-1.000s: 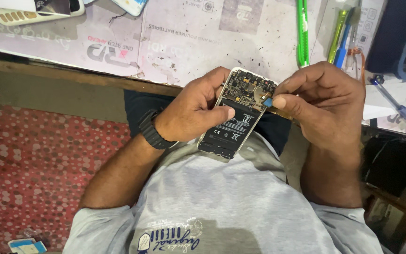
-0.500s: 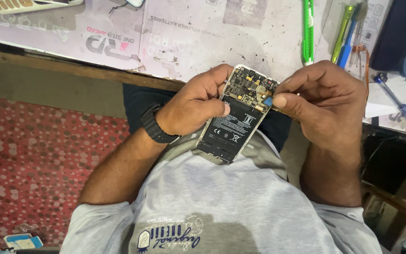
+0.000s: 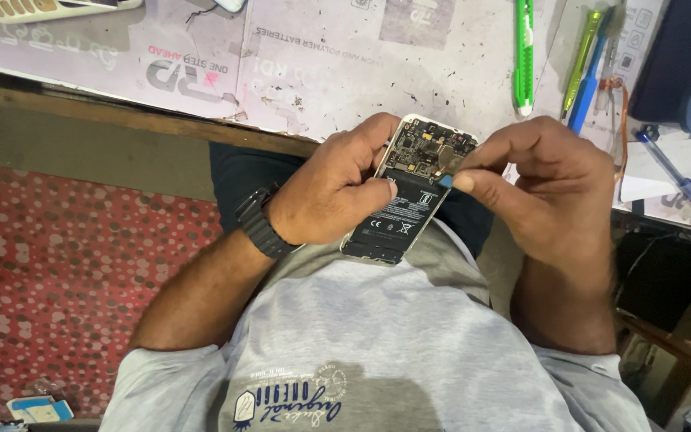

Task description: The person applies adhesive to a small internal component and to the motherboard area of a disassembled smartphone, then presses the component into place. The person then picks up the phone's back cover and aligns it with the chassis, and finally sprays a liquid onto a toothbrush.

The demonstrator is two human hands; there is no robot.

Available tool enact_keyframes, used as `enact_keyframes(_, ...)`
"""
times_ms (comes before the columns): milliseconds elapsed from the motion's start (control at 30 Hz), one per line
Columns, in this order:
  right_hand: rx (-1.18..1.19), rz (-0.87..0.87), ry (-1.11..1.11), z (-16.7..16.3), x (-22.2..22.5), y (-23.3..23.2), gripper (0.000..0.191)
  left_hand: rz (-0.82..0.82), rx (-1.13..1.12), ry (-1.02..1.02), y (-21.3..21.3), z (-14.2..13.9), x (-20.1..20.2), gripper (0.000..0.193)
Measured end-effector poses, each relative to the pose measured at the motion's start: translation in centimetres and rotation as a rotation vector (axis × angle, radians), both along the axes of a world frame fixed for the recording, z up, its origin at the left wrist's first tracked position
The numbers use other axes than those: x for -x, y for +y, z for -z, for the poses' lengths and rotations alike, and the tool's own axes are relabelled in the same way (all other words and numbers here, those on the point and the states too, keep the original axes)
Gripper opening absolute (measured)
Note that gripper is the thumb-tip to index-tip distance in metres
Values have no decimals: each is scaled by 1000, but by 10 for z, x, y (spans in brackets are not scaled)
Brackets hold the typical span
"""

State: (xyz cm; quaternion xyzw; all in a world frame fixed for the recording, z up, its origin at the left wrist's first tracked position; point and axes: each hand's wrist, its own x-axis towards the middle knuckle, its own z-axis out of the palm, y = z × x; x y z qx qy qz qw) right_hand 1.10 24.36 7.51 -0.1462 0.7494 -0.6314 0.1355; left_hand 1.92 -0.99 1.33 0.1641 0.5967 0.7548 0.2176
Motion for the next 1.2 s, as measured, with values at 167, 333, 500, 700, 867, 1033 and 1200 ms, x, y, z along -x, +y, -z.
enact_keyframes(167, -97, -15, 42, -6, -2, -1, 16, 1, 42, 4, 2, -8, 1, 32)
enact_keyframes(333, -110, -47, 79, -5, 2, -2, 19, 22, 94, 6, 3, -3, 0, 30)
enact_keyframes(500, -108, -36, 37, -4, 0, -1, 19, 52, -107, -58, 5, 6, 0, 31)
enact_keyframes(700, -132, -51, 46, -5, -3, -4, 18, 32, -8, -17, 5, 4, -1, 29)
enact_keyframes(867, -145, -29, 13, -6, -7, -10, 19, 3, 92, 70, 3, -3, -2, 33)
enact_keyframes(1033, -163, -23, 0, -5, -4, -12, 19, 2, 75, 106, 3, -4, -2, 33)
enact_keyframes(1200, -152, -47, 45, -2, -3, -12, 19, -6, 108, 115, 3, -2, -2, 31)
